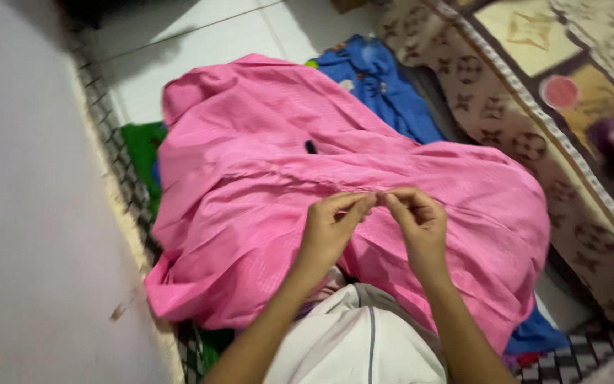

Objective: The person opens a small container of needles, selects one, retrieves a spool of thread, and uses scissors to cut a length of thread. They then attempt to thread the needle and trim the thread end.

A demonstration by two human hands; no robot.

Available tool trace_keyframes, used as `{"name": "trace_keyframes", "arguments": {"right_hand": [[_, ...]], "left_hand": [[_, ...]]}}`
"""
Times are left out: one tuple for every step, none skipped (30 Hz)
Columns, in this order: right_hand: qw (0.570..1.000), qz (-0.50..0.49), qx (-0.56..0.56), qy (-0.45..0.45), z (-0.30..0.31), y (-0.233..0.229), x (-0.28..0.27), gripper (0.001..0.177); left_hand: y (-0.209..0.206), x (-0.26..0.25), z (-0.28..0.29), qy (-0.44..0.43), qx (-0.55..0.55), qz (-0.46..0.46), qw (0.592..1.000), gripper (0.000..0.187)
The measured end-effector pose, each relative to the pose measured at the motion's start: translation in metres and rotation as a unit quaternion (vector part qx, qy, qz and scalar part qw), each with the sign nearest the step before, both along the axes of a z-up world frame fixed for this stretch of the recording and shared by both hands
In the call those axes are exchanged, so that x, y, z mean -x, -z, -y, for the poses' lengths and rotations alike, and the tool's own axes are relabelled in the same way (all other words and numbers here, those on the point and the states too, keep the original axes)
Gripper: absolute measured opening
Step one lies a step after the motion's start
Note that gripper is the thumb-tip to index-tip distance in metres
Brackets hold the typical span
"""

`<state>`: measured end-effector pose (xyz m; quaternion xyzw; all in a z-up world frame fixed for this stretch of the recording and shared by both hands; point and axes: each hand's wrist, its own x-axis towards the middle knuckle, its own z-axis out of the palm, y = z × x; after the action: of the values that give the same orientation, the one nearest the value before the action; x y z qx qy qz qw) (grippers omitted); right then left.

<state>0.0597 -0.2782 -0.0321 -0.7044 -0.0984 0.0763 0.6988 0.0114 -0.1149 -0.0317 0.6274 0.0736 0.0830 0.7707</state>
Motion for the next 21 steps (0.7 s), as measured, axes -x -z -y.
{"name": "trace_keyframes", "arguments": {"right_hand": [[1.000, 0.020, 0.014, 0.017, 0.001, 0.000, 0.003, 0.008], [0.999, 0.022, 0.022, 0.040, 0.004, 0.001, 0.006, 0.007], [0.997, 0.023, 0.030, 0.063, 0.006, 0.002, 0.008, 0.007], [0.995, 0.024, 0.041, 0.088, 0.011, 0.003, 0.013, 0.007], [0.994, 0.012, 0.030, 0.104, 0.016, 0.005, 0.017, 0.007], [0.993, 0.001, 0.017, 0.117, 0.018, 0.009, 0.019, 0.007], [0.991, -0.009, 0.004, 0.130, 0.023, 0.012, 0.022, 0.007], [0.991, -0.015, -0.004, 0.137, 0.027, 0.015, 0.025, 0.007], [0.989, -0.020, -0.011, 0.143, 0.032, 0.017, 0.029, 0.007], [0.989, -0.027, -0.020, 0.145, 0.036, 0.019, 0.033, 0.007], [0.988, -0.027, -0.019, 0.150, 0.040, 0.019, 0.037, 0.007], [0.988, -0.027, -0.019, 0.151, 0.042, 0.019, 0.040, 0.007], [0.988, -0.028, -0.020, 0.152, 0.043, 0.017, 0.043, 0.007], [0.990, -0.027, -0.021, 0.136, 0.044, 0.015, 0.045, 0.008], [0.992, -0.026, -0.022, 0.121, 0.044, 0.011, 0.047, 0.009], [0.994, -0.025, -0.021, 0.105, 0.045, 0.005, 0.047, 0.009], [0.994, -0.009, -0.039, 0.100, 0.046, -0.001, 0.046, 0.012], [0.994, 0.006, -0.055, 0.092, 0.050, -0.008, 0.045, 0.016], [0.994, 0.020, -0.070, 0.083, 0.054, -0.015, 0.043, 0.021], [0.994, 0.031, -0.044, 0.090, 0.059, -0.023, 0.042, 0.024], [0.994, 0.043, -0.018, 0.097, 0.069, -0.032, 0.040, 0.027]], "left_hand": [[-0.001, -0.005, 0.011, -0.015, 0.018, 0.000, 1.000, 0.025], [-0.002, -0.010, 0.020, -0.023, 0.001, 0.015, 1.000, 0.024], [-0.005, -0.013, 0.027, -0.032, -0.014, 0.031, 0.999, 0.022], [-0.008, -0.014, 0.034, -0.039, -0.026, 0.048, 0.998, 0.021], [-0.012, -0.016, 0.041, -0.041, -0.021, 0.024, 0.999, 0.020], [-0.015, -0.018, 0.045, -0.045, -0.020, -0.001, 0.999, 0.018], [-0.019, -0.021, 0.048, -0.049, -0.020, -0.025, 0.998, 0.017], [-0.023, -0.021, 0.049, -0.031, -0.034, -0.003, 0.999, 0.016], [-0.026, -0.022, 0.049, -0.014, -0.048, 0.019, 0.999, 0.015], [-0.029, -0.021, 0.048, -0.002, -0.062, 0.041, 0.997, 0.014], [-0.032, -0.021, 0.048, 0.017, -0.066, 0.041, 0.997, 0.014], [-0.037, -0.020, 0.045, 0.032, -0.071, 0.039, 0.996, 0.015], [-0.041, -0.019, 0.044, 0.047, -0.076, 0.038, 0.995, 0.015], [-0.046, -0.019, 0.042, 0.061, -0.079, 0.028, 0.995, 0.015], [-0.051, -0.019, 0.041, 0.074, -0.082, 0.018, 0.994, 0.016], [-0.057, -0.020, 0.041, 0.087, -0.084, 0.009, 0.993, 0.017], [-0.063, -0.022, 0.040, 0.118, -0.091, 0.008, 0.989, 0.017], [-0.069, -0.022, 0.038, 0.146, -0.097, 0.004, 0.985, 0.017], [-0.075, -0.023, 0.037, 0.173, -0.103, 0.001, 0.980, 0.017], [-0.081, -0.022, 0.036, 0.195, -0.124, 0.019, 0.973, 0.017], [-0.086, -0.024, 0.035, 0.216, -0.145, 0.036, 0.965, 0.018]]}}
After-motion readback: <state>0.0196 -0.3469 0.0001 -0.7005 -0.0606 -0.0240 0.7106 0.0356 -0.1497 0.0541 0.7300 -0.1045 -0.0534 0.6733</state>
